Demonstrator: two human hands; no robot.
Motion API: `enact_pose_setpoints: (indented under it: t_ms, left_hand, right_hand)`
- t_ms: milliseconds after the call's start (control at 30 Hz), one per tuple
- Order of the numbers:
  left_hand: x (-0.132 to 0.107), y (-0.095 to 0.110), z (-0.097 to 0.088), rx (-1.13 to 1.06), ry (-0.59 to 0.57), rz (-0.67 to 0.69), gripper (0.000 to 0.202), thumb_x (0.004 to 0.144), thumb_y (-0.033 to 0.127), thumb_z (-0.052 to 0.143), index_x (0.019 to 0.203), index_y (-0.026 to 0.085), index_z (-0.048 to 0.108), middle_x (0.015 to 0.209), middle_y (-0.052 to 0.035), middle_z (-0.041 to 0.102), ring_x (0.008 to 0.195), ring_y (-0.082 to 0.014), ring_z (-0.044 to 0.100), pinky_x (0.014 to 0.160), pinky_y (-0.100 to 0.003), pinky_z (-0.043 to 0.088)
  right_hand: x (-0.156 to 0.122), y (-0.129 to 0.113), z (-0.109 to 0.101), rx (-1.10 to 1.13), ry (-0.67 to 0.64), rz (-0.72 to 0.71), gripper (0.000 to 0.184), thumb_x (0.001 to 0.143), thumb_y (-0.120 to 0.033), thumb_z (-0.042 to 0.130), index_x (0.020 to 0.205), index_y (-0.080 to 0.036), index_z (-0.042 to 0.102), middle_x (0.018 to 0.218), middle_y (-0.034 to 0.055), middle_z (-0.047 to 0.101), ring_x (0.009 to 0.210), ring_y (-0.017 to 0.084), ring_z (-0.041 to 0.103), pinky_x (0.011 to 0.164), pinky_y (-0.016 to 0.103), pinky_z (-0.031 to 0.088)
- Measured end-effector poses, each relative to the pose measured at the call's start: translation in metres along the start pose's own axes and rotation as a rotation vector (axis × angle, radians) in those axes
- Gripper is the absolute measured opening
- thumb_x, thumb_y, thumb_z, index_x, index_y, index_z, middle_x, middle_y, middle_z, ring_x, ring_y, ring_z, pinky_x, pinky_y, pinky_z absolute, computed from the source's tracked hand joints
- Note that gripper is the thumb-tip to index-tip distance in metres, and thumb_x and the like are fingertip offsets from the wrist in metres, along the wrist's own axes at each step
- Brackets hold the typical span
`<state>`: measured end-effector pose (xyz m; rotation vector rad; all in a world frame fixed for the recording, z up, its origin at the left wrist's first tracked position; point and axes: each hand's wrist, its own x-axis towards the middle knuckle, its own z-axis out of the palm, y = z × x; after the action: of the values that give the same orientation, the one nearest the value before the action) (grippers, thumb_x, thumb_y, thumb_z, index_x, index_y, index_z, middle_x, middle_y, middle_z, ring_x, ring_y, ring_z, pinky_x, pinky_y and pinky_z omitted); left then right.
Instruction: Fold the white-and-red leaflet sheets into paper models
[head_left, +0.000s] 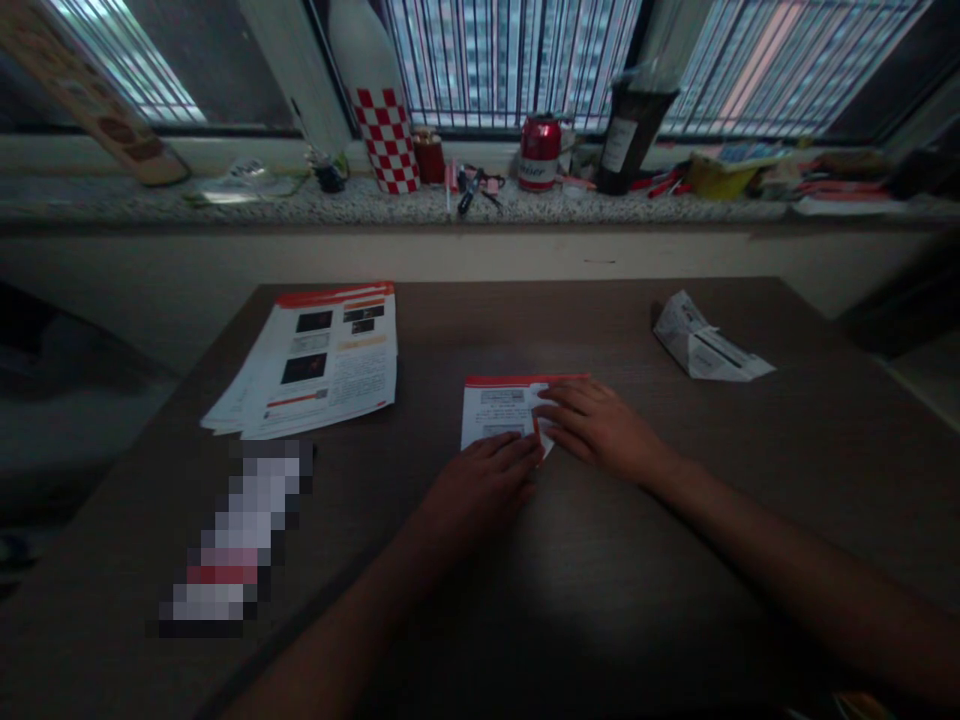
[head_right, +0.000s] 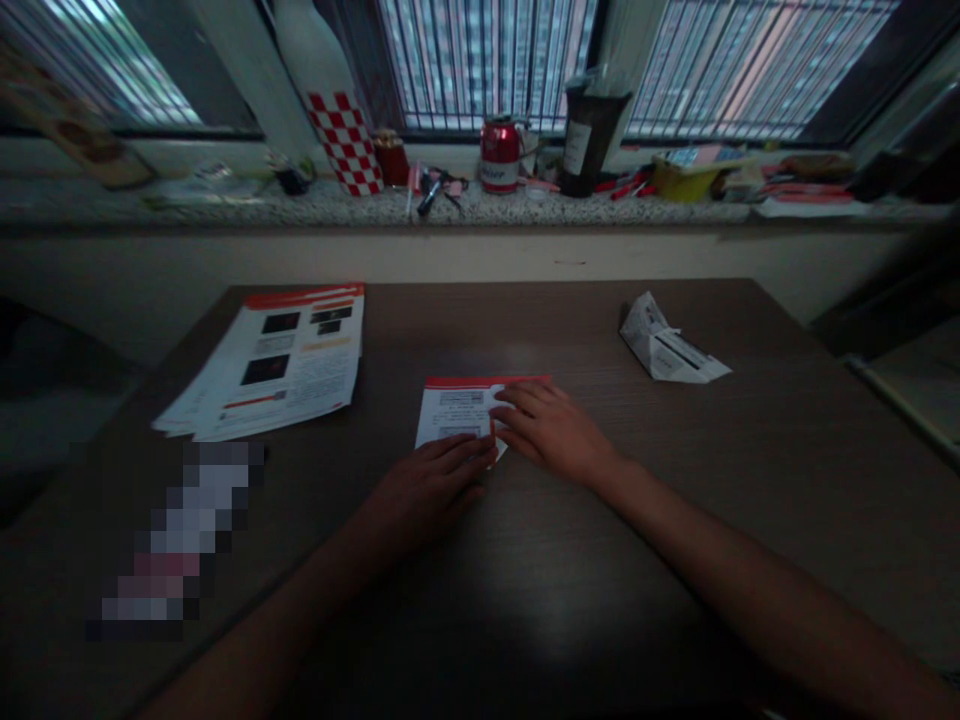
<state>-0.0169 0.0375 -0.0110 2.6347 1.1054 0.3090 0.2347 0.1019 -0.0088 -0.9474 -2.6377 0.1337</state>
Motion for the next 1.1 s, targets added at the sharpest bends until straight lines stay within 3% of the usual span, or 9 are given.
enact_pose_setpoints:
  t_ms: [200, 500, 1100]
  left_hand:
    - [-0.001, -0.002, 0.002, 0.003, 0.004, 0.002, 0.045, 0.103, 0.023, 0.058, 0.148, 0.022, 0.055, 0.157, -0.0074, 0.056, 0.144, -0.0293, 0.052, 0.116, -0.049, 0.048]
    - [-0.005, -0.001, 0.0, 0.009, -0.008, 0.003, 0.047, 0.104, 0.025, 0.058, 0.151, 0.02, 0.053, 0.158, -0.0095, 0.055, 0.144, -0.0288, 0.052, 0.117, -0.047, 0.048]
    - [-0.006, 0.0, -0.006, 0.014, -0.033, 0.012, 0.043, 0.107, 0.027, 0.054, 0.15, 0.022, 0.057, 0.159, -0.0084, 0.053, 0.145, -0.0287, 0.052, 0.118, -0.047, 0.048]
  right_hand:
    - [-0.016, 0.003, 0.011, 0.025, -0.053, -0.014, 0.036, 0.108, -0.032, 0.055, 0.142, -0.022, 0.064, 0.151, 0.0123, 0.061, 0.145, 0.031, 0.051, 0.123, 0.06, 0.036]
    - [-0.019, 0.004, 0.018, 0.054, -0.008, 0.023, 0.041, 0.106, -0.032, 0.059, 0.146, -0.029, 0.061, 0.154, 0.0089, 0.059, 0.145, 0.03, 0.052, 0.121, 0.061, 0.039]
    - [-0.02, 0.003, 0.022, 0.03, 0.021, 0.021, 0.04, 0.106, -0.032, 0.059, 0.145, -0.028, 0.062, 0.154, 0.0091, 0.059, 0.143, 0.031, 0.053, 0.121, 0.062, 0.039]
